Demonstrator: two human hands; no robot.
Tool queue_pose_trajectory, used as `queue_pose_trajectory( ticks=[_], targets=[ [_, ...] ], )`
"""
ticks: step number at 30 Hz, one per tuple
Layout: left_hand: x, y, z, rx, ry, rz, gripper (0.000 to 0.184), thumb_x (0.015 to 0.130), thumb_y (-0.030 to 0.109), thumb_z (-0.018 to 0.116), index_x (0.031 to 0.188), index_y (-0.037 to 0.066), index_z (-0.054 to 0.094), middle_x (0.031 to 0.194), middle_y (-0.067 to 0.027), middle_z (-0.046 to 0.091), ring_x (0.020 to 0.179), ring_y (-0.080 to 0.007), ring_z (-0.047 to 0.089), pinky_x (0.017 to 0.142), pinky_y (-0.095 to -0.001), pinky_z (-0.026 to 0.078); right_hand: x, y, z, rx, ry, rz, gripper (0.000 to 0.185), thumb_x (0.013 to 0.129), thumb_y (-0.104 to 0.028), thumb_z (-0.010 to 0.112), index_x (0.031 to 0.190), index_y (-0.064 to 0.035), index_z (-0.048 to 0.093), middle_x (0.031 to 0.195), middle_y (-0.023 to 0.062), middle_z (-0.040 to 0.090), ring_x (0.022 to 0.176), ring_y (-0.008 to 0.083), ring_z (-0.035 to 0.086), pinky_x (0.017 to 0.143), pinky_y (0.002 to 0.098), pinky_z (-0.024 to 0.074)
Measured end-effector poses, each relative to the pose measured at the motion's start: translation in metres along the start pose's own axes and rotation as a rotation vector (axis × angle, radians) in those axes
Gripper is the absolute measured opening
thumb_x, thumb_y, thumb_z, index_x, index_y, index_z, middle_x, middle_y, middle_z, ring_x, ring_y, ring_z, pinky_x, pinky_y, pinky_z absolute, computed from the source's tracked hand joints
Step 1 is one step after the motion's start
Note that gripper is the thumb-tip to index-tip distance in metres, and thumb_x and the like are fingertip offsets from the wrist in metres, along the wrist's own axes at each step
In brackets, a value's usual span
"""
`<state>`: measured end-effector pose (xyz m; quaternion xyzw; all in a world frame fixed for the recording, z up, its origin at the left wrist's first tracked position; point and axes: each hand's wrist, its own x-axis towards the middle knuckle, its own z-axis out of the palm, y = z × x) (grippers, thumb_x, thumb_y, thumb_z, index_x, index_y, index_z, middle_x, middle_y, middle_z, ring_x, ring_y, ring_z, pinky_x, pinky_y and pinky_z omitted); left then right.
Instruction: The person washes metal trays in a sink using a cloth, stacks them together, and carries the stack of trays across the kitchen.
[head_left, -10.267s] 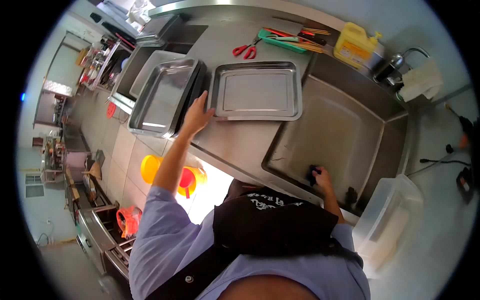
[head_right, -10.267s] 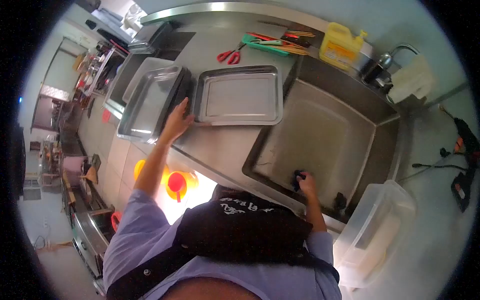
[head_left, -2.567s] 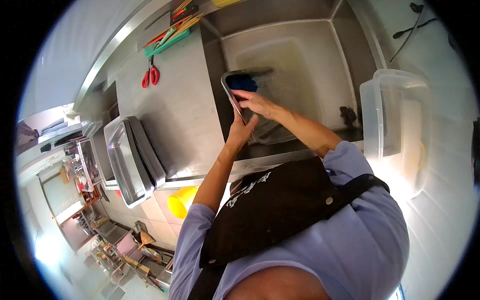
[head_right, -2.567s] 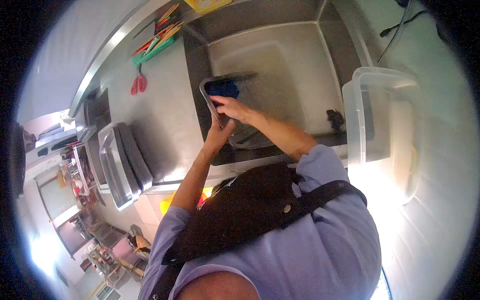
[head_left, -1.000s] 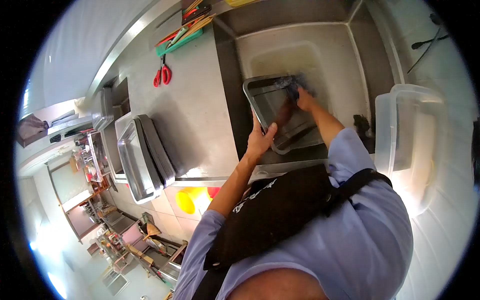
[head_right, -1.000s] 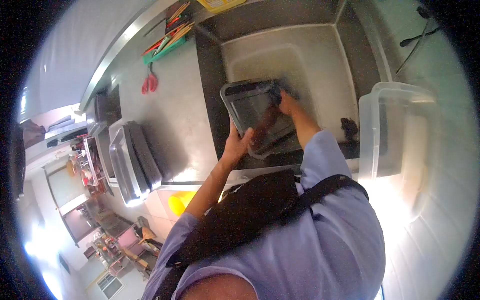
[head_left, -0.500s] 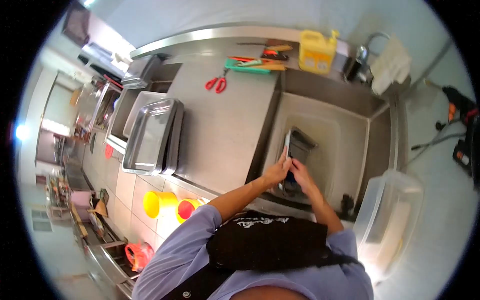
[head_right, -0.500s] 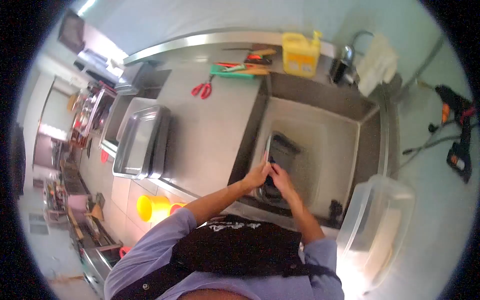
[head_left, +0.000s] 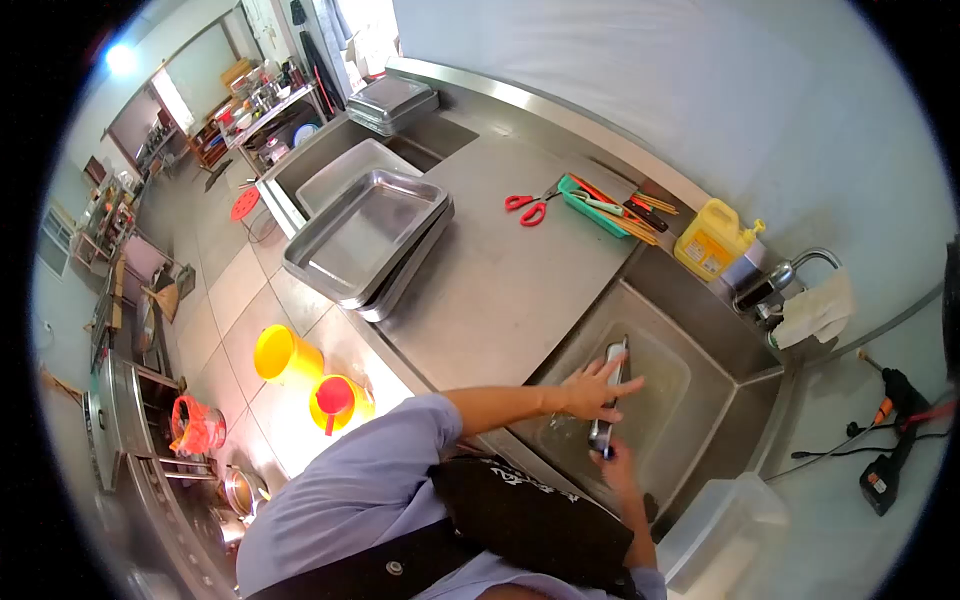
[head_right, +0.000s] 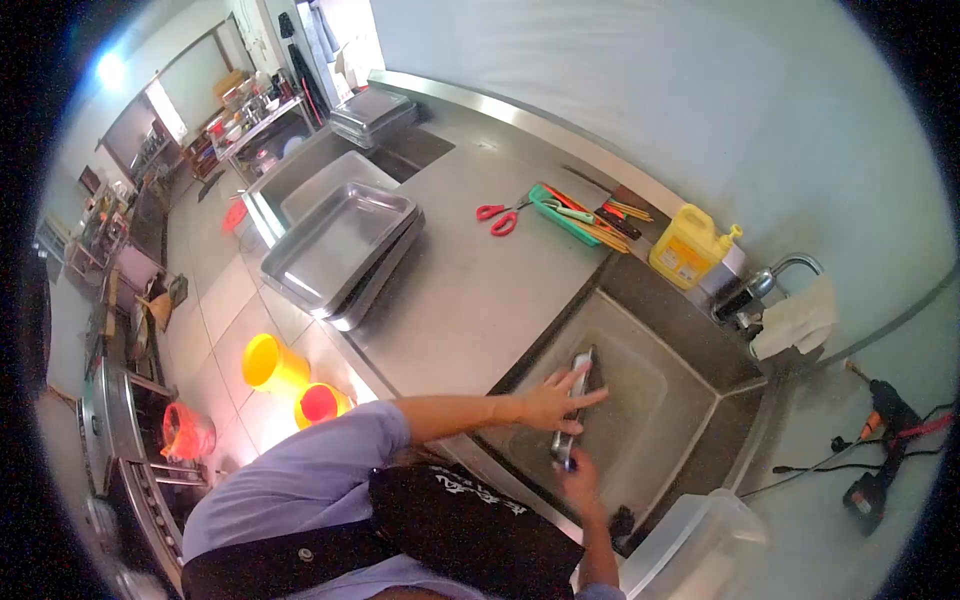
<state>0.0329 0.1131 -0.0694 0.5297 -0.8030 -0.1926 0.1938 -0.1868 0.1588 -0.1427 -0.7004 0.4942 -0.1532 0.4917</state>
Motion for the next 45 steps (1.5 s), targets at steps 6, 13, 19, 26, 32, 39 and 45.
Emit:
queue_pose_trajectory(
  ticks=[6, 13, 19, 26, 32, 39, 45],
  targets=[
    [0.044, -0.018, -0.024, -0.053, -0.314, 0.264, 0.047, 0.066, 0.054, 0.070, 0.084, 0.011, 0.067, 0.099, -0.0124, 0.063, 0.099, -0.0328, 0.057, 0.102, -0.0451, 0.031, -0.007, -0.054, -0.053, 0.333, -0.099, 0.012, 0.029, 0.068, -0.005, 0.076, 0.094, -0.0025, 0.062, 0.083, -0.0023, 0.059, 0.076, 0.0102, 0.054, 0.072, 0.0256, 0.0450],
    [0.051, 0.002, -0.075, -0.139, -0.007, -0.013, 0.049, 0.068, 0.059, 0.065, 0.080, 0.011, 0.069, 0.075, -0.0090, 0.065, 0.083, -0.0277, 0.062, 0.083, -0.0429, 0.042, 0.003, 0.020, -0.074, 0.050, 0.008, 0.229, 0.056, 0.072, -0.021, 0.076, 0.119, -0.0017, 0.053, 0.104, 0.0027, 0.059, 0.093, 0.0154, 0.055, 0.081, 0.0295, 0.0454],
    [0.041, -0.007, -0.147, -0.342, 0.054, -0.405, 0.054, 0.074, 0.060, 0.062, 0.086, 0.007, 0.069, 0.079, -0.0113, 0.066, 0.074, -0.0261, 0.062, 0.066, -0.0376, 0.047, 0.011, 0.123, -0.071, 1.162, 0.166, 0.154, 0.046, 0.085, -0.032, 0.065, 0.119, -0.0038, 0.053, 0.110, 0.0046, 0.060, 0.096, 0.0191, 0.059, 0.082, 0.0349, 0.0495],
    [0.015, -0.007, -0.169, -0.834, 0.031, -0.679, 0.044, 0.090, 0.046, 0.055, 0.099, 0.005, 0.067, 0.077, -0.0056, 0.063, 0.071, -0.0114, 0.056, 0.062, -0.0328, 0.045, 0.090, 0.160, 0.004, 0.662, 0.288, 0.467, 0.047, 0.084, -0.033, 0.061, 0.120, -0.0033, 0.056, 0.115, 0.0141, 0.060, 0.104, 0.0296, 0.058, 0.087, 0.0428, 0.0467],
    [0.012, -0.029, -0.074, -1.054, 0.144, -0.780, 0.042, 0.092, 0.043, 0.050, 0.099, 0.004, 0.066, 0.083, -0.0035, 0.063, 0.072, -0.0124, 0.055, 0.065, -0.0314, 0.045, 0.060, 0.254, 0.109, -0.564, -0.047, -0.029, 0.040, 0.080, -0.028, 0.056, 0.114, -0.0069, 0.061, 0.103, 0.0212, 0.063, 0.090, 0.0388, 0.060, 0.080, 0.0444, 0.0468],
    [0.028, -0.054, 0.011, -1.272, 0.195, -1.021, 0.050, 0.092, 0.049, 0.048, 0.108, 0.003, 0.060, 0.090, -0.0018, 0.061, 0.082, -0.0122, 0.052, 0.073, -0.0315, 0.045, 0.051, 0.101, -0.002, 0.811, 0.170, 0.695, 0.030, 0.088, -0.019, 0.055, 0.113, -0.0029, 0.061, 0.109, 0.0101, 0.061, 0.099, 0.0216, 0.054, 0.086, 0.0347, 0.0418],
    [0.037, -0.021, 0.007, -1.422, 0.014, -0.909, 0.065, 0.092, 0.059, 0.037, 0.120, 0.002, 0.050, 0.108, -0.0101, 0.059, 0.094, -0.0218, 0.058, 0.083, -0.0385, 0.049, 0.017, -0.047, -0.030, 0.333, 0.194, -0.106, 0.026, 0.083, -0.025, 0.064, 0.099, -0.0044, 0.065, 0.118, 0.0103, 0.057, 0.113, 0.0264, 0.049, 0.093, 0.0375, 0.0385]
  ],
)
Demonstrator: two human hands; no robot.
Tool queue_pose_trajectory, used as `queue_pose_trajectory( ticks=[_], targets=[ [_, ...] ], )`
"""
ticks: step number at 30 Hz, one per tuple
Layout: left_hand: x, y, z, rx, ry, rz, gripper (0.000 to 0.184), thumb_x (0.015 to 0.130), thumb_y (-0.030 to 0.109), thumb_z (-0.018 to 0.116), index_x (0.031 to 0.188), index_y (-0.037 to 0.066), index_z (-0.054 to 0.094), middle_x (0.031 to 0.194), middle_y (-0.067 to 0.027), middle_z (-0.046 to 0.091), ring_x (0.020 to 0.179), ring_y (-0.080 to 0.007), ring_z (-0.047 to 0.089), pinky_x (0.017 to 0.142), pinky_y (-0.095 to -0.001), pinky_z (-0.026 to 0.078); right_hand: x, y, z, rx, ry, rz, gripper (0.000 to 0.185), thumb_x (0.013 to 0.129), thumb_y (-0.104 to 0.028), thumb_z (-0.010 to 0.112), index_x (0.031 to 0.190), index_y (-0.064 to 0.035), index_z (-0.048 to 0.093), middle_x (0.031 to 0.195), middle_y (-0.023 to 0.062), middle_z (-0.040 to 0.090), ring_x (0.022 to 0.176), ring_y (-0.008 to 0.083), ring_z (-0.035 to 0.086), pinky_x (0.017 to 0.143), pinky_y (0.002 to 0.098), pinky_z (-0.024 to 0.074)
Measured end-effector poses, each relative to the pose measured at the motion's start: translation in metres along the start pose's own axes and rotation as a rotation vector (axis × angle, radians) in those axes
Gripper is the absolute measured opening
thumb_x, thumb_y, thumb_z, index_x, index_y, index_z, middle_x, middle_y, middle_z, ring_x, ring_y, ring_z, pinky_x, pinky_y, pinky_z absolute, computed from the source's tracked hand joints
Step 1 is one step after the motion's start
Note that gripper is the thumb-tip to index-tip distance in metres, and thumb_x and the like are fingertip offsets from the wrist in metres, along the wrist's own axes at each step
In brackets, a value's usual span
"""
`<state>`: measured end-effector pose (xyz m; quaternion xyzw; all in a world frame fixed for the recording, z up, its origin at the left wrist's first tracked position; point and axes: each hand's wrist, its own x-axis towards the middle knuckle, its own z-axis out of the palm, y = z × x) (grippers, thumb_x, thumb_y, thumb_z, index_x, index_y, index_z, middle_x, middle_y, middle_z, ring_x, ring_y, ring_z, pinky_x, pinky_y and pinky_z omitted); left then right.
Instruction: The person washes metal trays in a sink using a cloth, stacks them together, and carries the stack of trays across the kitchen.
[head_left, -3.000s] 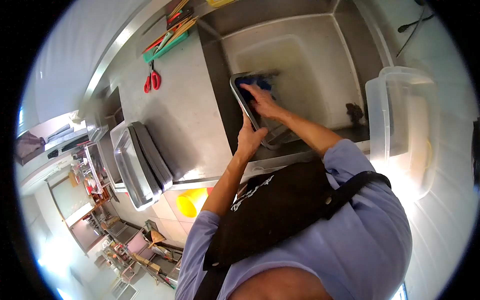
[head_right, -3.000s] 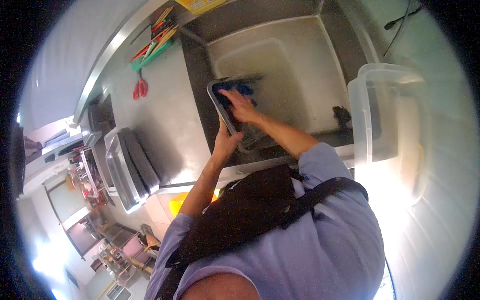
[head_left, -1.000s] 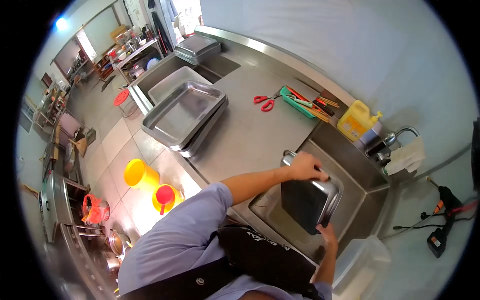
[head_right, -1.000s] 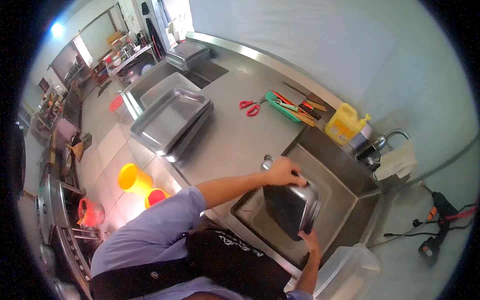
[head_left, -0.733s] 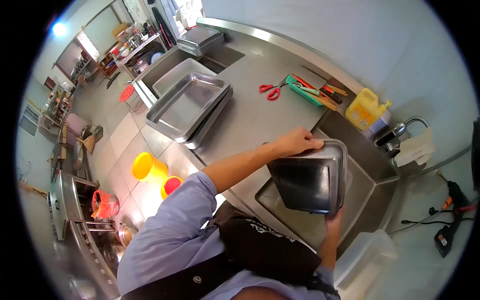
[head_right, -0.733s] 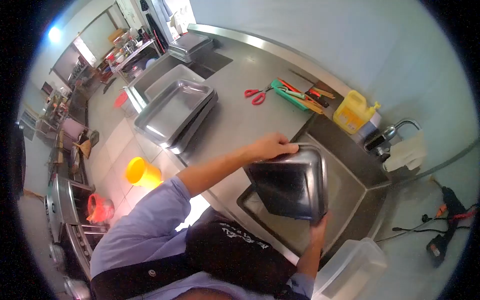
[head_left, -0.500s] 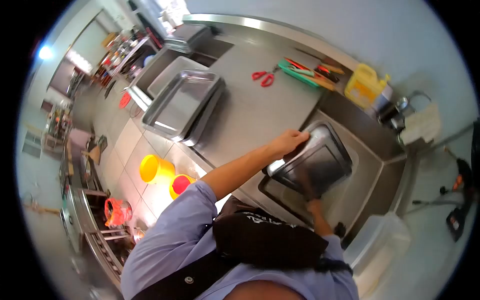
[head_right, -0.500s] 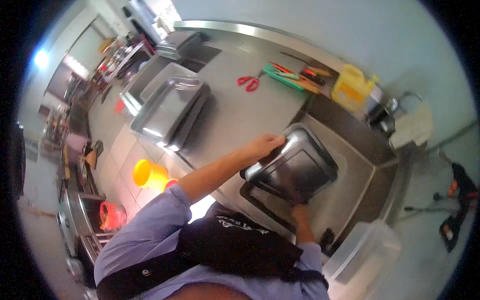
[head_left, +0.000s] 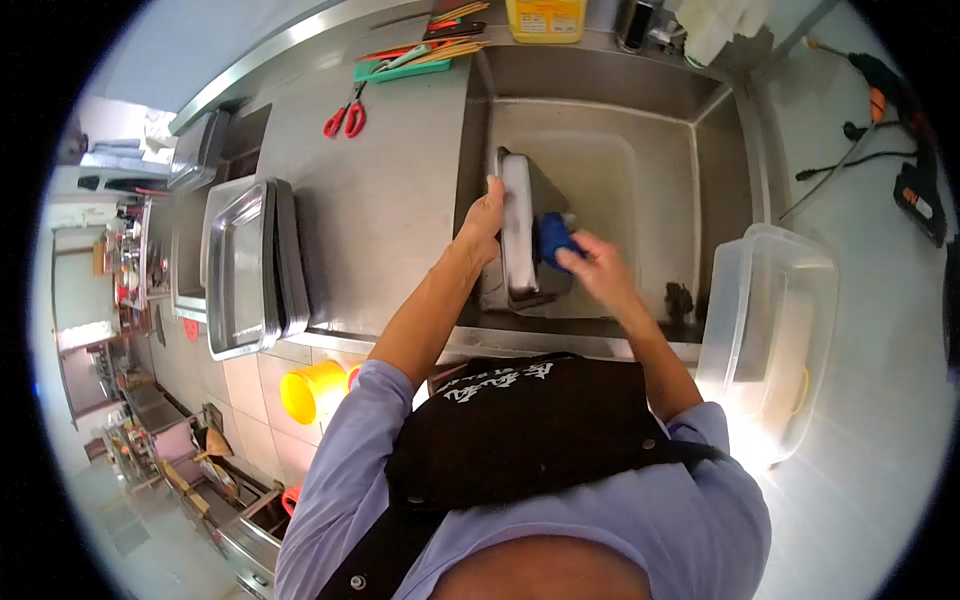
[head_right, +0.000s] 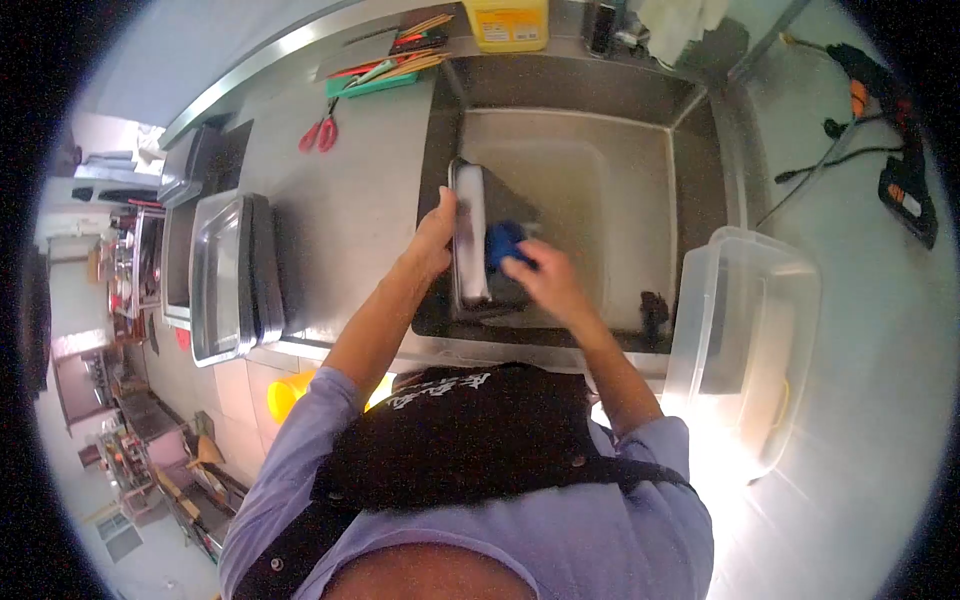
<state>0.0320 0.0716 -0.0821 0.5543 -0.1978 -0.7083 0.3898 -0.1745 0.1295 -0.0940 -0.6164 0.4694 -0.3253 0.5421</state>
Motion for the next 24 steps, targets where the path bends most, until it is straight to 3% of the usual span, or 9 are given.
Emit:
queue_pose_trajectory(
  ticks=[2, 4, 7, 9, 13, 16, 17, 20, 24],
  targets=[
    [0.005, -0.005, 0.001, -0.090, -0.126, 0.056, 0.063, 0.093, 0.058, 0.035, 0.123, 0.004, 0.048, 0.111, -0.0107, 0.059, 0.095, -0.0226, 0.059, 0.085, -0.0390, 0.049, 0.001, -0.032, 0.023, -0.476, 0.153, -0.508, 0.028, 0.075, -0.021, 0.068, 0.097, -0.0042, 0.065, 0.128, 0.0164, 0.049, 0.119, 0.0365, 0.043, 0.098, 0.0466, 0.0348],
    [-0.015, -0.013, 0.011, -0.140, -0.167, 0.071, 0.057, 0.097, 0.052, 0.029, 0.130, 0.008, 0.043, 0.116, -0.0083, 0.056, 0.105, -0.0190, 0.055, 0.089, -0.0346, 0.048, 0.011, -0.034, 0.042, -0.635, 0.241, -0.493, 0.029, 0.077, -0.019, 0.066, 0.103, -0.0052, 0.063, 0.134, 0.0151, 0.044, 0.126, 0.0381, 0.036, 0.102, 0.0500, 0.0307],
    [-0.030, -0.024, 0.006, -0.028, -0.151, 0.113, 0.050, 0.098, 0.043, 0.031, 0.131, 0.007, 0.043, 0.117, -0.0044, 0.056, 0.104, -0.0159, 0.054, 0.091, -0.0305, 0.044, 0.047, -0.011, 0.047, -0.468, 0.390, -0.512, 0.032, 0.080, -0.017, 0.063, 0.110, -0.0054, 0.060, 0.136, 0.0157, 0.043, 0.128, 0.0408, 0.034, 0.103, 0.0498, 0.0297],
    [-0.037, -0.034, 0.008, 0.217, -0.131, 0.158, 0.039, 0.099, 0.025, 0.040, 0.132, 0.005, 0.043, 0.120, -0.0030, 0.054, 0.104, -0.0118, 0.052, 0.092, -0.0263, 0.041, 0.082, 0.006, 0.040, -0.404, 0.505, -0.466, 0.032, 0.084, -0.018, 0.058, 0.113, -0.0055, 0.058, 0.135, 0.0162, 0.043, 0.126, 0.0404, 0.037, 0.102, 0.0473, 0.0316],
    [-0.041, -0.040, 0.023, 0.161, -0.133, 0.315, 0.039, 0.093, 0.008, 0.049, 0.130, 0.001, 0.042, 0.108, -0.0043, 0.057, 0.094, -0.0093, 0.051, 0.086, -0.0265, 0.042, 0.147, 0.015, 0.014, -0.043, 0.511, -0.228, 0.032, 0.092, -0.025, 0.045, 0.110, -0.0012, 0.057, 0.124, 0.0217, 0.051, 0.114, 0.0406, 0.049, 0.094, 0.0429, 0.0394],
    [-0.046, -0.029, 0.022, 0.181, -0.105, 0.231, 0.039, 0.093, 0.007, 0.049, 0.131, 0.000, 0.042, 0.114, -0.0033, 0.057, 0.099, -0.0102, 0.053, 0.089, -0.0250, 0.042, 0.171, 0.013, -0.013, -0.078, 0.334, 0.075, 0.039, 0.094, -0.030, 0.036, 0.103, 0.0028, 0.056, 0.108, 0.0253, 0.058, 0.102, 0.0419, 0.054, 0.085, 0.0439, 0.0425],
    [-0.046, -0.030, 0.020, 0.178, -0.099, 0.225, 0.039, 0.093, 0.007, 0.049, 0.131, 0.000, 0.043, 0.114, -0.0033, 0.057, 0.099, -0.0101, 0.052, 0.089, -0.0250, 0.042, 0.184, 0.045, -0.015, -0.180, 0.304, 0.041, 0.042, 0.093, -0.031, 0.035, 0.098, 0.0051, 0.056, 0.099, 0.0279, 0.060, 0.096, 0.0439, 0.055, 0.080, 0.0458, 0.0421],
    [-0.043, -0.035, 0.009, 0.175, -0.077, 0.205, 0.038, 0.093, 0.007, 0.049, 0.130, 0.000, 0.044, 0.114, -0.0033, 0.058, 0.099, -0.0099, 0.052, 0.089, -0.0252, 0.042, 0.182, 0.129, -0.003, 0.053, 0.332, 0.156, 0.043, 0.095, -0.032, 0.033, 0.092, 0.0056, 0.054, 0.100, 0.0235, 0.060, 0.091, 0.0375, 0.054, 0.084, 0.0392, 0.0399],
    [-0.044, -0.045, 0.000, 0.130, -0.009, 0.206, 0.036, 0.094, 0.008, 0.049, 0.128, 0.001, 0.046, 0.111, -0.0029, 0.059, 0.099, -0.0096, 0.053, 0.089, -0.0253, 0.042, 0.147, 0.227, 0.008, -0.277, 0.349, 0.312, 0.044, 0.096, -0.034, 0.033, 0.115, 0.0011, 0.050, 0.121, 0.0228, 0.054, 0.114, 0.0380, 0.049, 0.097, 0.0389, 0.0363]
  ],
)
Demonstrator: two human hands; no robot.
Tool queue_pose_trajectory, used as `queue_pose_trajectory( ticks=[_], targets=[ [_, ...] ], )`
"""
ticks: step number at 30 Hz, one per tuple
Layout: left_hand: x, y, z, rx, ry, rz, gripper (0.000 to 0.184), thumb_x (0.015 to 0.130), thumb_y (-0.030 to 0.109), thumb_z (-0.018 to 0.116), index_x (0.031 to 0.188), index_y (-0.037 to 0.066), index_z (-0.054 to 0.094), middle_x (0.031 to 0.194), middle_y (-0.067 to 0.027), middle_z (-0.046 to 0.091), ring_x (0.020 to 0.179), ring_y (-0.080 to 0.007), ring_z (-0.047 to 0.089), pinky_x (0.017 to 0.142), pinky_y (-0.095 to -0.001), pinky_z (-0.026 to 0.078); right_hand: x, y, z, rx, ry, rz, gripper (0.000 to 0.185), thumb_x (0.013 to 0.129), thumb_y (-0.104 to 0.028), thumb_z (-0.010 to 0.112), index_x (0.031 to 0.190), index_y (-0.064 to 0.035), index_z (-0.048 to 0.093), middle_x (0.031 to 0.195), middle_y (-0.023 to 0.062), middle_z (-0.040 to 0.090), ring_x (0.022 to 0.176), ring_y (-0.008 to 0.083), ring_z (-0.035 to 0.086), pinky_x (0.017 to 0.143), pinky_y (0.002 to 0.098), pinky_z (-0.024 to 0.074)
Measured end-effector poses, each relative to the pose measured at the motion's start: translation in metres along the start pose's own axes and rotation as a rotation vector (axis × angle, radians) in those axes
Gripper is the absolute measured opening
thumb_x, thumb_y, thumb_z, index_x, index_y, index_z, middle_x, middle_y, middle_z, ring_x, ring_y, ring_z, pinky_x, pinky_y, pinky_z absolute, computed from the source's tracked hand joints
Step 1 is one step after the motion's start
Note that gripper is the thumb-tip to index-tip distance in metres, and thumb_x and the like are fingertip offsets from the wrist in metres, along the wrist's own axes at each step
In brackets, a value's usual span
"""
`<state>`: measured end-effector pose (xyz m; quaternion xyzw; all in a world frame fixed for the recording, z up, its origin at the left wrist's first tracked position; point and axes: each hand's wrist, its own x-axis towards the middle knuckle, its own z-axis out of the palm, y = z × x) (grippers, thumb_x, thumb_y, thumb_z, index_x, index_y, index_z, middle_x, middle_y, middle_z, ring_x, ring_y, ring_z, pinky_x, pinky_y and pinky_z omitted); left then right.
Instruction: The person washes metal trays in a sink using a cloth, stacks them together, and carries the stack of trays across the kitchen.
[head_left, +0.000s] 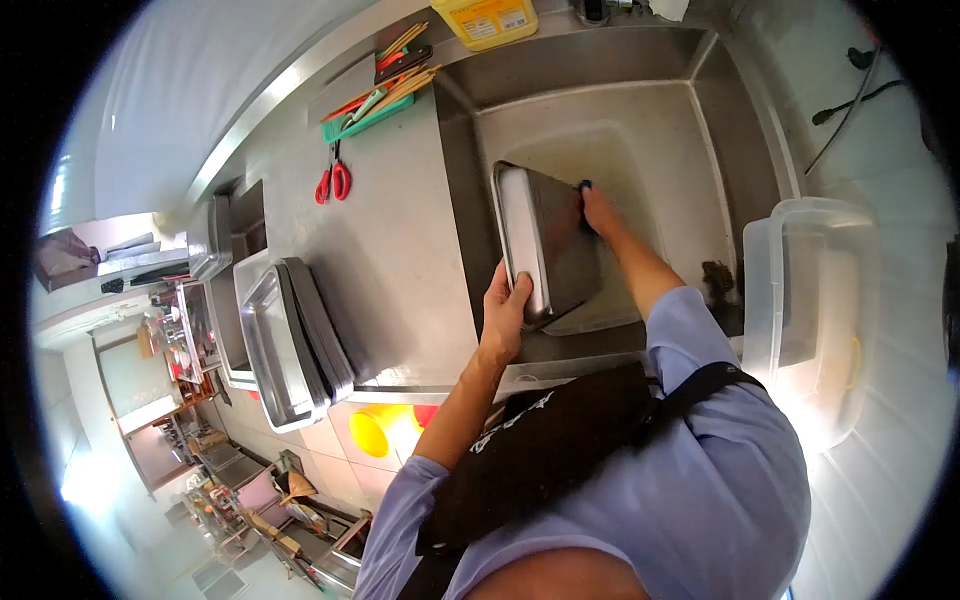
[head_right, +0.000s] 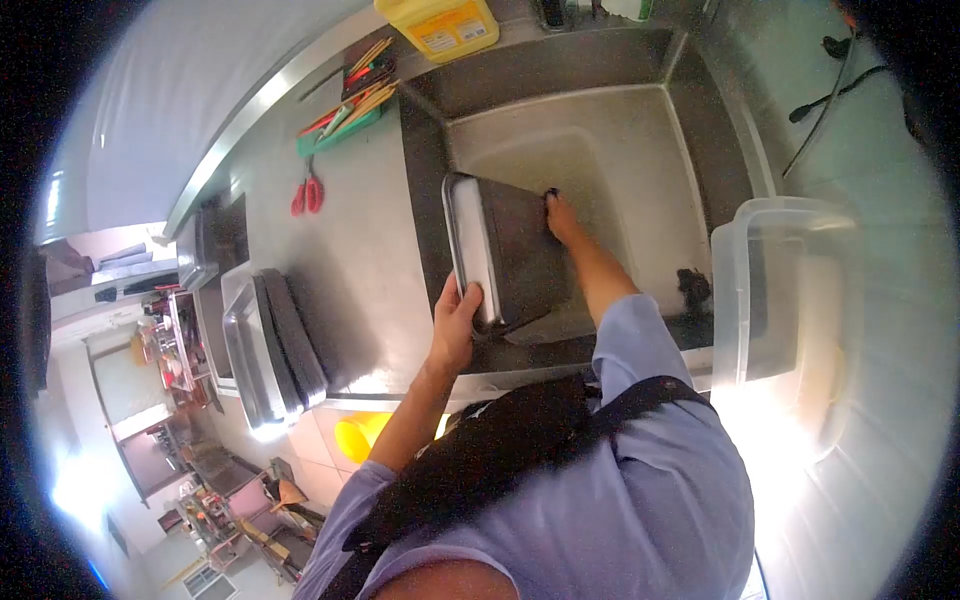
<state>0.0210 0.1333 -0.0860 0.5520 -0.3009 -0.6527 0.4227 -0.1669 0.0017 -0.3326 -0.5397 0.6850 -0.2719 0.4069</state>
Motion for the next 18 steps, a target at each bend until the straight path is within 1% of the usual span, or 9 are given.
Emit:
queue_pose_trajectory(
  ticks=[2, 5, 8, 11, 13, 14, 15, 17, 18],
  targets=[
    [0.001, -0.005, -0.006, -0.008, 0.034, -0.003, 0.034, 0.094, 0.008, 0.049, 0.127, 0.001, 0.048, 0.110, -0.0024, 0.059, 0.099, -0.0094, 0.053, 0.090, -0.0249, 0.041, -0.030, 0.004, -0.009, -0.119, -0.088, 0.313, 0.040, 0.092, -0.019, 0.040, 0.127, 0.0000, 0.043, 0.131, 0.0237, 0.046, 0.118, 0.0379, 0.047, 0.098, 0.0474, 0.0386],
    [0.004, -0.009, -0.017, -0.034, 0.022, -0.037, 0.031, 0.094, 0.010, 0.048, 0.125, 0.004, 0.049, 0.107, -0.0011, 0.060, 0.093, -0.0092, 0.055, 0.084, -0.0247, 0.044, -0.064, 0.050, 0.005, -0.570, -0.144, 0.279, 0.044, 0.096, -0.028, 0.037, 0.131, -0.0013, 0.038, 0.120, 0.0212, 0.055, 0.113, 0.0376, 0.050, 0.095, 0.0405, 0.0391],
    [0.006, 0.000, -0.022, 0.004, 0.058, -0.071, 0.027, 0.094, 0.011, 0.048, 0.121, 0.006, 0.051, 0.103, -0.0012, 0.061, 0.088, -0.0096, 0.056, 0.079, -0.0253, 0.046, -0.038, 0.094, 0.017, 0.066, -0.106, 0.488, 0.044, 0.094, -0.029, 0.045, 0.130, -0.0030, 0.043, 0.117, 0.0170, 0.058, 0.105, 0.0304, 0.055, 0.090, 0.0383, 0.0428],
    [0.007, 0.010, -0.016, 0.000, 0.080, -0.079, 0.024, 0.093, 0.011, 0.049, 0.116, 0.006, 0.052, 0.099, -0.0017, 0.061, 0.086, -0.0116, 0.056, 0.077, -0.0260, 0.046, -0.056, 0.014, -0.041, 0.358, -0.177, 0.460, 0.044, 0.092, -0.033, 0.052, 0.124, -0.0041, 0.050, 0.114, 0.0136, 0.059, 0.100, 0.0232, 0.057, 0.086, 0.0354, 0.0443],
    [0.013, 0.006, -0.020, 0.019, 0.047, -0.107, 0.022, 0.092, 0.013, 0.051, 0.113, 0.006, 0.052, 0.097, -0.0015, 0.060, 0.082, -0.0117, 0.055, 0.074, -0.0257, 0.046, -0.081, -0.062, -0.061, 0.414, -0.144, 0.219, 0.044, 0.086, -0.034, 0.058, 0.117, -0.0025, 0.056, 0.112, 0.0188, 0.061, 0.101, 0.0314, 0.059, 0.088, 0.0398, 0.0450],
    [0.013, 0.007, -0.017, 0.014, 0.041, -0.109, 0.022, 0.092, 0.013, 0.053, 0.113, 0.006, 0.052, 0.097, -0.0018, 0.060, 0.081, -0.0112, 0.055, 0.073, -0.0252, 0.046, -0.095, -0.097, -0.062, 0.327, -0.096, 0.016, 0.044, 0.087, -0.035, 0.057, 0.118, -0.0037, 0.055, 0.113, 0.0179, 0.060, 0.103, 0.0309, 0.058, 0.088, 0.0404, 0.0448],
    [0.013, 0.006, -0.013, 0.130, 0.048, -0.051, 0.024, 0.091, 0.014, 0.055, 0.113, 0.005, 0.051, 0.097, -0.0024, 0.060, 0.081, -0.0109, 0.055, 0.072, -0.0253, 0.046, -0.113, -0.128, -0.061, 0.232, 0.057, -0.196, 0.045, 0.086, -0.035, 0.058, 0.119, -0.0040, 0.054, 0.113, 0.0193, 0.058, 0.105, 0.0330, 0.056, 0.089, 0.0408, 0.0441],
    [0.014, 0.004, -0.004, 0.365, 0.064, 0.073, 0.029, 0.089, 0.016, 0.060, 0.112, 0.003, 0.050, 0.098, -0.0035, 0.059, 0.082, -0.0104, 0.054, 0.071, -0.0254, 0.046, -0.127, -0.165, -0.053, 0.096, 0.186, -0.444, 0.042, 0.083, -0.029, 0.060, 0.120, -0.0099, 0.054, 0.121, 0.0220, 0.048, 0.109, 0.0401, 0.047, 0.094, 0.0467, 0.0387],
    [0.009, 0.009, 0.005, 0.325, 0.037, 0.064, 0.037, 0.084, 0.017, 0.068, 0.111, 0.001, 0.049, 0.097, -0.0053, 0.059, 0.083, -0.0103, 0.054, 0.069, -0.0267, 0.046, -0.128, -0.177, -0.050, -0.020, 0.259, -0.557, 0.039, 0.084, -0.026, 0.061, 0.120, -0.0101, 0.055, 0.126, 0.0190, 0.044, 0.115, 0.0395, 0.042, 0.096, 0.0447, 0.0361]
  ],
)
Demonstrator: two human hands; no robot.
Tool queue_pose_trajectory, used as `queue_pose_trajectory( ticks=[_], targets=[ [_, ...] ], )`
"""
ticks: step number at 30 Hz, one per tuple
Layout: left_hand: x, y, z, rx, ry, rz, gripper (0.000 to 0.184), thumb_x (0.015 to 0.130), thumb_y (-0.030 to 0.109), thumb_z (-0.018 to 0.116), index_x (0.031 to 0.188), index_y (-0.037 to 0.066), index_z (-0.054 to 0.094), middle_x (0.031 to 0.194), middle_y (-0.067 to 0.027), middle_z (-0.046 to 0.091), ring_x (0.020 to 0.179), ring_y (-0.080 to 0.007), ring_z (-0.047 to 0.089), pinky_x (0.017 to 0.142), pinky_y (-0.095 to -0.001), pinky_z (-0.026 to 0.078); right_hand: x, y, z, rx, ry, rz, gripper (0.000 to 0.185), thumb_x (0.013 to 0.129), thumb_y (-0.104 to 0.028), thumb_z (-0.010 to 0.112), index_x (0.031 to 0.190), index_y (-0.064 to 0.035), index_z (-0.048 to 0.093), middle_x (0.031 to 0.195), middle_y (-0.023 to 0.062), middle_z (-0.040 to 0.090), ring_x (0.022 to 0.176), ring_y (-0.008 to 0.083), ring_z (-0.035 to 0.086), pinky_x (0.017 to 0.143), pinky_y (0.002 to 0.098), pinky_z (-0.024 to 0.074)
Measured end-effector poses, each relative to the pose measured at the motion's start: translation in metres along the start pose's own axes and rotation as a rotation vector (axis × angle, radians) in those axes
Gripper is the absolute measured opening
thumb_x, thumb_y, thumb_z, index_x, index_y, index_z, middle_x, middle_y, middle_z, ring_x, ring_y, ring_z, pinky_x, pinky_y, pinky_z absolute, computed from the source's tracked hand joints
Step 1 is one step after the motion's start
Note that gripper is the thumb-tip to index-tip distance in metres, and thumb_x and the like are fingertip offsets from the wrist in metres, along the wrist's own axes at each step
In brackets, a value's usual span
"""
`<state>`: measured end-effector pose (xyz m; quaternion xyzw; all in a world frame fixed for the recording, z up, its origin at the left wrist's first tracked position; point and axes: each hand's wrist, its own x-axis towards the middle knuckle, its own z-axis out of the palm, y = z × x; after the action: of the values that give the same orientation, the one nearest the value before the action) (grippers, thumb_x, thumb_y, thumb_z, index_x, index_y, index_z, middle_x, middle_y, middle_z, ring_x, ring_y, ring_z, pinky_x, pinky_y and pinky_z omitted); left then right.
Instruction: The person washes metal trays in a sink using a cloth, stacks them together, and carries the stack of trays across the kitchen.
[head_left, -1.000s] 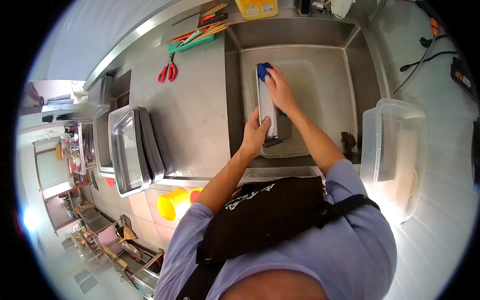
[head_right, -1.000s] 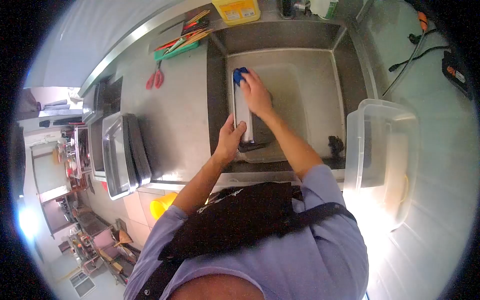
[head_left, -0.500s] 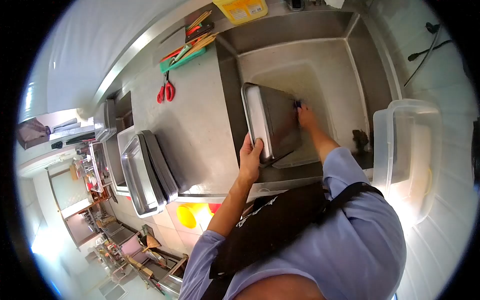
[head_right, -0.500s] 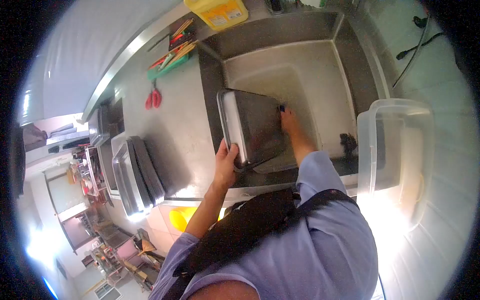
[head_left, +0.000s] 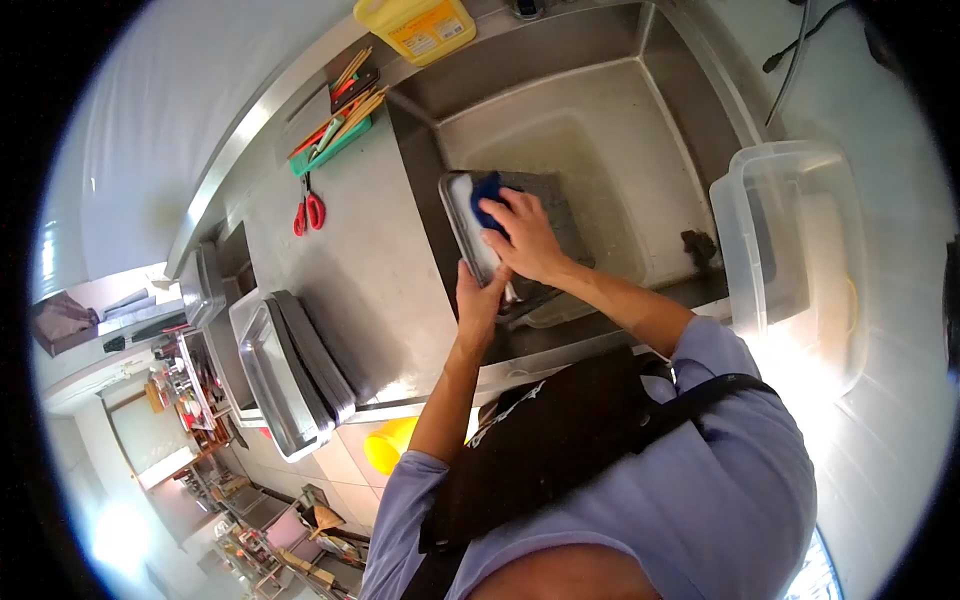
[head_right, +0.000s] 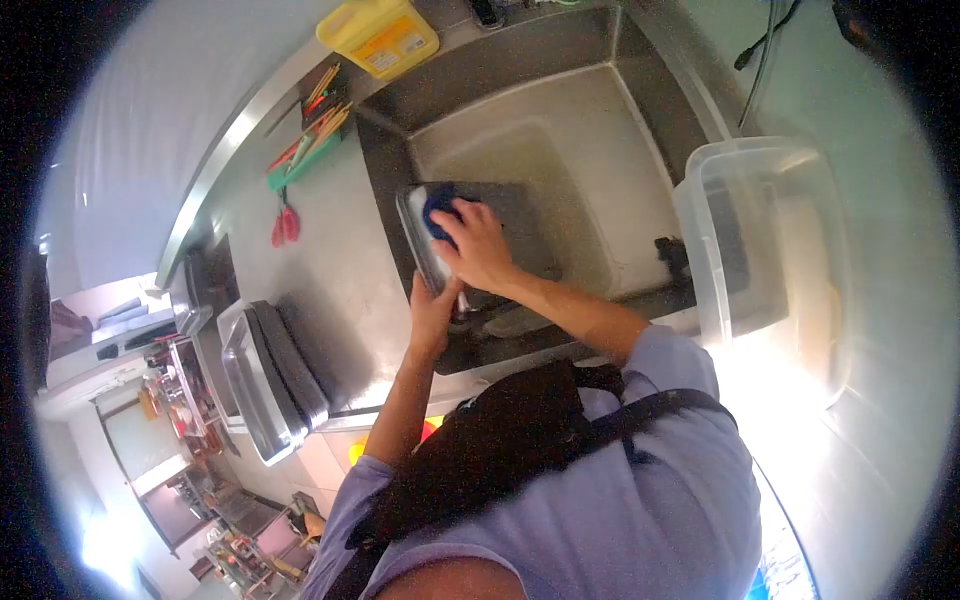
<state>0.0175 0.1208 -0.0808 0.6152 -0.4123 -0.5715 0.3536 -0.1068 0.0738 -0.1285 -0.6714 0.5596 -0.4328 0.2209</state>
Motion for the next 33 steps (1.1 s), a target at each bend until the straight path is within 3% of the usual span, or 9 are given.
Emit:
queue_pose_trajectory(
  ticks=[2, 5, 10, 15, 20, 22, 25, 31, 33],
  targets=[
    [-0.004, 0.004, 0.006, 0.087, -0.020, 0.047, 0.043, 0.079, 0.018, 0.073, 0.110, -0.001, 0.049, 0.096, -0.0074, 0.060, 0.083, -0.0126, 0.055, 0.070, -0.0283, 0.047, 0.019, -0.005, 0.016, -0.158, 0.123, -0.057, 0.035, 0.085, -0.028, 0.057, 0.119, -0.0165, 0.056, 0.119, 0.0168, 0.051, 0.108, 0.0389, 0.047, 0.095, 0.0514, 0.0345],
    [-0.003, 0.002, 0.003, 0.253, 0.025, 0.066, 0.045, 0.076, 0.018, 0.075, 0.107, -0.002, 0.049, 0.094, -0.0095, 0.061, 0.081, -0.0142, 0.056, 0.071, -0.0284, 0.047, 0.062, 0.033, 0.017, 0.178, -0.061, 0.094, 0.033, 0.091, -0.030, 0.048, 0.119, -0.0150, 0.058, 0.114, 0.0150, 0.058, 0.108, 0.0381, 0.049, 0.096, 0.0489, 0.0351],
    [0.001, -0.001, 0.005, 0.234, 0.031, 0.076, 0.043, 0.075, 0.018, 0.076, 0.103, -0.002, 0.050, 0.090, -0.0095, 0.062, 0.079, -0.0145, 0.056, 0.072, -0.0282, 0.047, 0.074, 0.143, 0.041, 0.221, -0.365, 0.409, 0.041, 0.096, -0.035, 0.036, 0.113, -0.0034, 0.056, 0.111, 0.0124, 0.061, 0.108, 0.0294, 0.052, 0.091, 0.0358, 0.0395],
    [0.000, 0.007, 0.012, 0.098, 0.022, 0.001, 0.038, 0.076, 0.012, 0.074, 0.104, 0.000, 0.051, 0.091, -0.0057, 0.063, 0.079, -0.0118, 0.056, 0.071, -0.0260, 0.047, 0.001, 0.312, 0.115, 0.297, -0.268, 0.757, 0.047, 0.097, -0.038, 0.034, 0.118, 0.0007, 0.052, 0.118, 0.0156, 0.057, 0.110, 0.0275, 0.051, 0.097, 0.0386, 0.0370],
    [0.007, 0.000, 0.007, 0.008, 0.028, -0.045, 0.038, 0.078, 0.010, 0.072, 0.109, 0.002, 0.052, 0.093, -0.0062, 0.063, 0.080, -0.0120, 0.058, 0.073, -0.0265, 0.049, -0.033, 0.232, 0.052, -0.049, -0.274, 0.887, 0.051, 0.098, -0.039, 0.029, 0.121, 0.0013, 0.049, 0.120, 0.0221, 0.054, 0.113, 0.0393, 0.048, 0.098, 0.0452, 0.0359],
    [0.014, -0.003, 0.007, -0.039, 0.074, -0.006, 0.040, 0.078, 0.010, 0.072, 0.110, 0.001, 0.051, 0.092, -0.0067, 0.063, 0.078, -0.0123, 0.059, 0.072, -0.0268, 0.049, -0.059, 0.210, 0.050, -0.091, -0.262, 1.057, 0.047, 0.097, -0.031, 0.034, 0.128, 0.0024, 0.043, 0.126, 0.0256, 0.050, 0.116, 0.0418, 0.047, 0.092, 0.0479, 0.0400],
    [0.019, -0.002, 0.003, 0.000, 0.068, -0.020, 0.039, 0.079, 0.011, 0.072, 0.110, 0.000, 0.051, 0.092, -0.0074, 0.063, 0.077, -0.0128, 0.059, 0.071, -0.0272, 0.049, -0.084, 0.168, 0.036, 0.052, -0.232, 1.107, 0.050, 0.097, -0.036, 0.032, 0.130, -0.0010, 0.043, 0.132, 0.0222, 0.045, 0.117, 0.0418, 0.045, 0.100, 0.0441, 0.0350],
    [0.025, -0.003, 0.010, -0.057, -0.029, -0.001, 0.039, 0.081, 0.013, 0.070, 0.111, 0.000, 0.049, 0.094, -0.0065, 0.062, 0.082, -0.0130, 0.059, 0.074, -0.0273, 0.049, -0.057, 0.037, -0.004, -0.066, -0.241, 0.646, 0.047, 0.090, -0.028, 0.044, 0.134, -0.0131, 0.044, 0.134, 0.0153, 0.046, 0.120, 0.0409, 0.044, 0.099, 0.0457, 0.0372],
    [0.025, -0.001, 0.011, -0.044, -0.064, 0.016, 0.041, 0.081, 0.014, 0.070, 0.113, 0.001, 0.048, 0.097, -0.0065, 0.061, 0.084, -0.0129, 0.058, 0.075, -0.0273, 0.048, -0.034, 0.038, 0.003, -0.052, -0.191, 0.664, 0.048, 0.089, -0.028, 0.045, 0.134, -0.0145, 0.045, 0.133, 0.0137, 0.048, 0.121, 0.0380, 0.045, 0.098, 0.0435, 0.0381]
  ],
)
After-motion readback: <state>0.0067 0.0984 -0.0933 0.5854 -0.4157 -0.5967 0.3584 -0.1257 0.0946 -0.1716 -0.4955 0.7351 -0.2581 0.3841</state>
